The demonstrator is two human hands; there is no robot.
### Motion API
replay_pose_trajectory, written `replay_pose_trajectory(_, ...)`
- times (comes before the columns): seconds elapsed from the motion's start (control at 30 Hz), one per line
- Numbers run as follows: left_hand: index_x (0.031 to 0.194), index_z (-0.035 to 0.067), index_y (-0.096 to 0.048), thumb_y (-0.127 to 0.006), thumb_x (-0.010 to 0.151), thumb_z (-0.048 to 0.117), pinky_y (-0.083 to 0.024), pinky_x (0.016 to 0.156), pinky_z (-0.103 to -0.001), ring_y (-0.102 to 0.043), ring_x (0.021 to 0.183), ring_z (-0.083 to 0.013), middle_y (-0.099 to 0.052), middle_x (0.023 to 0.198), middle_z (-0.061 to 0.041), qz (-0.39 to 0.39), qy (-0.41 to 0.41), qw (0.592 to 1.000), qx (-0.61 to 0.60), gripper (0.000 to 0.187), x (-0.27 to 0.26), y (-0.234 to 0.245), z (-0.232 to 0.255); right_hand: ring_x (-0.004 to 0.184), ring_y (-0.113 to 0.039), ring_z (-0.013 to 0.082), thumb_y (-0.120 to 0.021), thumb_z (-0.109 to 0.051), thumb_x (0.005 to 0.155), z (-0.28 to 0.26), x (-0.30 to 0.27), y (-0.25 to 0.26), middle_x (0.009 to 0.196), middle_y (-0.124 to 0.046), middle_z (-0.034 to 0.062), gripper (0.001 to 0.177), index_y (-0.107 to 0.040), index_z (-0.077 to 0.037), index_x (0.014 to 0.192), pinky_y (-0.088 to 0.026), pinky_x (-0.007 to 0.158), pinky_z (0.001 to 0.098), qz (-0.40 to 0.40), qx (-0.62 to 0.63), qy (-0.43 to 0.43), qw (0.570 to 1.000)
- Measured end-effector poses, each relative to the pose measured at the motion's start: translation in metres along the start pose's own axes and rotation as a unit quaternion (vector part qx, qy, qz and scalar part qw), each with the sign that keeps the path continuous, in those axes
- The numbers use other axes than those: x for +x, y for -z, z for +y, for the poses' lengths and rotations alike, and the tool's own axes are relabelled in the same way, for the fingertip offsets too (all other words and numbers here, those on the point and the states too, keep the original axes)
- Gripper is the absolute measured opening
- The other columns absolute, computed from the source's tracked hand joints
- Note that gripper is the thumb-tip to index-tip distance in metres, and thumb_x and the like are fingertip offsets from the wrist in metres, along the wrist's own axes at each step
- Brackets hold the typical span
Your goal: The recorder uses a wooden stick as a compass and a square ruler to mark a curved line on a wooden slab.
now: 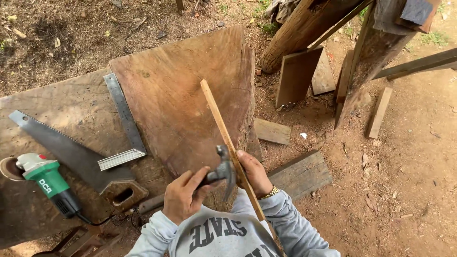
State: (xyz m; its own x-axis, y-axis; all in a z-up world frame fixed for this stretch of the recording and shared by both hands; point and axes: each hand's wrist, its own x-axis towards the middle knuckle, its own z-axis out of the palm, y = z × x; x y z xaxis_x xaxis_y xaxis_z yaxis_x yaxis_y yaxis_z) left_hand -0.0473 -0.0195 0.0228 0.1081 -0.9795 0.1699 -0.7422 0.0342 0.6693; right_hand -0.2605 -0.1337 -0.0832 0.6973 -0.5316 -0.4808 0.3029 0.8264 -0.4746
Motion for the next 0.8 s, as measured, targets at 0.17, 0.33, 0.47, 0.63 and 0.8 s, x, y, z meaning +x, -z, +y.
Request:
replay_pose_trajectory(0.17,0.131,0.008,-0.067,-0.06,0.1,0.039,-0.053,0.053,-0.04,-0.066,0.062,-0.0293,-0.065,0.082,-0.012,-0.008,0.031,0.999,-0.026,0.044,0.012,-0.013,-0.002,0.054,-0.054,0.0156,-0.046,-0.032,0.113,0.003,0.0,0.004,0.07,-0.06,0.0059,0.032,-0.06,-0.003,0.105,-0.044,0.05,0.0288,0.059,0.022,-0.009,0.998)
replay_pose_trajectory(0.33,0.131,0.007,-0.065,-0.058,0.103,0.041,-0.055,0.057,-0.039,-0.067,0.066,-0.0288,-0.065,0.083,-0.012,-0.01,-0.042,0.998,-0.034,0.044,0.005,-0.018,-0.007,0.041,-0.047,0.0111,-0.049,-0.036,0.107,-0.006,-0.004,-0.002,0.062,-0.059,0.0027,0.03,-0.061,-0.01,0.099,-0.036,0.038,0.0243,0.016,-0.001,-0.012,1.0)
replay_pose_trajectory(0.47,0.132,0.008,-0.065,-0.053,0.106,0.04,-0.056,0.057,-0.037,-0.069,0.068,-0.0247,-0.069,0.088,-0.011,0.066,0.081,0.995,0.002,0.044,-0.001,-0.025,-0.022,0.043,-0.048,0.0122,-0.049,-0.037,0.109,-0.001,-0.01,0.005,0.06,-0.056,0.0019,0.033,-0.06,-0.008,0.098,-0.038,0.039,0.0258,0.022,-0.072,-0.005,0.997)
replay_pose_trajectory(0.63,0.133,0.008,-0.063,-0.054,0.104,0.038,-0.061,0.057,-0.034,-0.073,0.068,-0.0227,-0.072,0.094,-0.011,0.054,0.052,0.995,-0.069,0.043,-0.028,-0.017,-0.023,0.05,-0.051,0.0118,-0.048,-0.035,0.111,0.017,-0.009,0.01,0.065,-0.056,0.0013,0.033,-0.059,-0.007,0.1,-0.041,0.046,0.0264,0.008,-0.107,0.012,0.994)
replay_pose_trajectory(0.8,0.133,0.011,-0.064,-0.062,0.104,0.031,-0.054,0.061,-0.042,-0.067,0.075,-0.0363,-0.068,0.093,-0.015,0.075,-0.016,0.996,-0.041,0.035,-0.017,-0.021,-0.019,0.043,-0.051,0.0137,-0.048,-0.038,0.108,0.019,-0.021,-0.005,0.059,-0.055,0.003,0.034,-0.057,-0.008,0.094,-0.04,0.039,0.0273,0.08,-0.138,-0.011,0.987)
